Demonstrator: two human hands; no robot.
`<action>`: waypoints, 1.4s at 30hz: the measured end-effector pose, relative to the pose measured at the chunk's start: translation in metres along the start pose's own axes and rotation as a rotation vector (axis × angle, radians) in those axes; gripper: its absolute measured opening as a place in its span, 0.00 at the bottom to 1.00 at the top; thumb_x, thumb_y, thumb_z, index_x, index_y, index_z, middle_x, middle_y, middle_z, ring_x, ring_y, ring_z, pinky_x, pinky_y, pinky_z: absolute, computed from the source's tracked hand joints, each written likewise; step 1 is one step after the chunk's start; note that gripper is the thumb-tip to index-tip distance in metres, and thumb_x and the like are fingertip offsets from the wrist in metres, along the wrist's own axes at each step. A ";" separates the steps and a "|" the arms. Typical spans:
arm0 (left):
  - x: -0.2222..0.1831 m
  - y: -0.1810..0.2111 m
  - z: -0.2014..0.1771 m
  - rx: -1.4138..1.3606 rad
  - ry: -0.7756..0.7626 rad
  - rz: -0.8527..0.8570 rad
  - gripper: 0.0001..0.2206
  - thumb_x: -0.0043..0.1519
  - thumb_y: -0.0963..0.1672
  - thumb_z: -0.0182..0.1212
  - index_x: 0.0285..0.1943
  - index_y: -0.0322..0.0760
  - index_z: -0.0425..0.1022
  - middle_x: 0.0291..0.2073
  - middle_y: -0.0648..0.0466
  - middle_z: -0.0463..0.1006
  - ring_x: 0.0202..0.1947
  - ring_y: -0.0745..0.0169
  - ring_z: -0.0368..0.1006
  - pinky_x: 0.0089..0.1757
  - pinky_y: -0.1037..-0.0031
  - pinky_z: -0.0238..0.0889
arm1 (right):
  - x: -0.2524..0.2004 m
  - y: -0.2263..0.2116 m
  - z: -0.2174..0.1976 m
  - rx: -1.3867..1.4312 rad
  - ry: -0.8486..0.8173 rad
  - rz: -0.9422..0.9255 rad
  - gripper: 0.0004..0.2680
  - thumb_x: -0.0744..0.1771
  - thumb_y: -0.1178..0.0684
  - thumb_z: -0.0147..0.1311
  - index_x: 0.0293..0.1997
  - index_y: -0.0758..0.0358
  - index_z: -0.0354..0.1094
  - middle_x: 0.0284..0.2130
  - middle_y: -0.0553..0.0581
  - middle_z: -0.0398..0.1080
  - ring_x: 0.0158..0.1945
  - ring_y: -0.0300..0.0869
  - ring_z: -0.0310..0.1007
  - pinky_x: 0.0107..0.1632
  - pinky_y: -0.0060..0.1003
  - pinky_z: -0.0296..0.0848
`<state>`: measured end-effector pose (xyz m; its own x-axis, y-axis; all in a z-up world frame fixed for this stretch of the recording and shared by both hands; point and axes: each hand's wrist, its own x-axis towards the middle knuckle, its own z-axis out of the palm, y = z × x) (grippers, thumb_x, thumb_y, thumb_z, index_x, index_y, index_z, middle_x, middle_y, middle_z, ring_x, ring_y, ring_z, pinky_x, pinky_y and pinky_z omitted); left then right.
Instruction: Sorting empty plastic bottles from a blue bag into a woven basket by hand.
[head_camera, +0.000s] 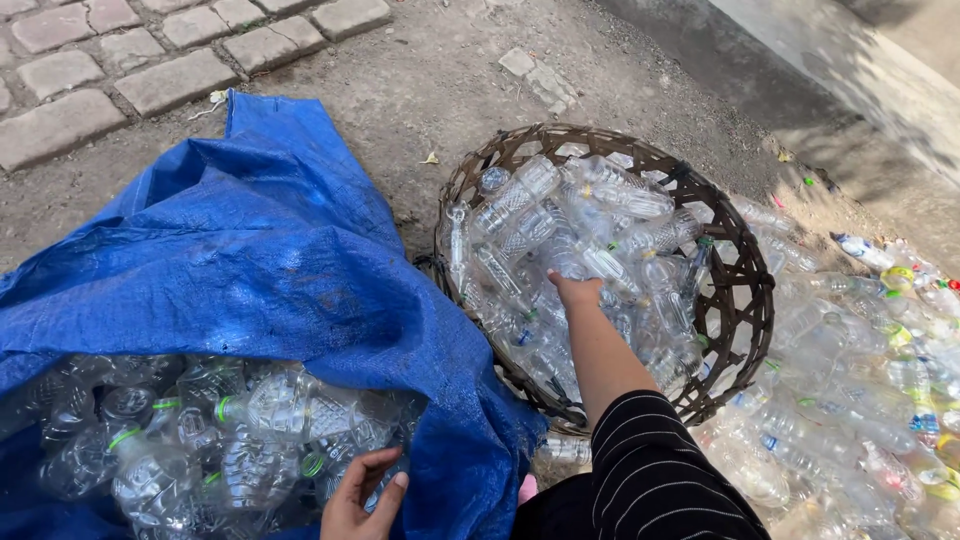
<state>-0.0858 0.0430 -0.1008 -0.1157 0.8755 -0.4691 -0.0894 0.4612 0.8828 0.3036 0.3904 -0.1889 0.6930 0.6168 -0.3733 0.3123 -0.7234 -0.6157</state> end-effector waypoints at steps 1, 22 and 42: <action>-0.002 0.004 0.000 0.000 0.005 -0.005 0.16 0.55 0.40 0.67 0.53 0.29 0.79 0.50 0.42 0.86 0.55 0.53 0.83 0.60 0.61 0.71 | -0.001 0.002 0.002 -0.004 -0.006 0.001 0.41 0.57 0.38 0.72 0.69 0.73 0.46 0.58 0.74 0.66 0.61 0.60 0.69 0.64 0.46 0.67; 0.002 0.003 0.000 0.004 0.009 -0.024 0.16 0.56 0.40 0.66 0.54 0.29 0.79 0.50 0.41 0.86 0.55 0.52 0.83 0.58 0.62 0.72 | -0.016 -0.018 -0.002 0.492 -0.075 0.266 0.43 0.59 0.44 0.70 0.73 0.67 0.33 0.66 0.74 0.54 0.65 0.63 0.64 0.59 0.71 0.67; -0.033 0.062 0.012 0.034 0.040 0.164 0.13 0.57 0.42 0.66 0.50 0.33 0.80 0.43 0.51 0.85 0.45 0.64 0.79 0.49 0.73 0.71 | -0.035 -0.020 -0.064 0.561 -0.327 0.355 0.24 0.60 0.32 0.47 0.55 0.55 0.68 0.48 0.57 0.74 0.44 0.55 0.69 0.45 0.54 0.69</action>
<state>-0.0755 0.0448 -0.0301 -0.1653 0.9335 -0.3183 -0.0323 0.3174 0.9477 0.3147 0.3638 -0.1195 0.4343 0.4996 -0.7496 -0.3344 -0.6833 -0.6491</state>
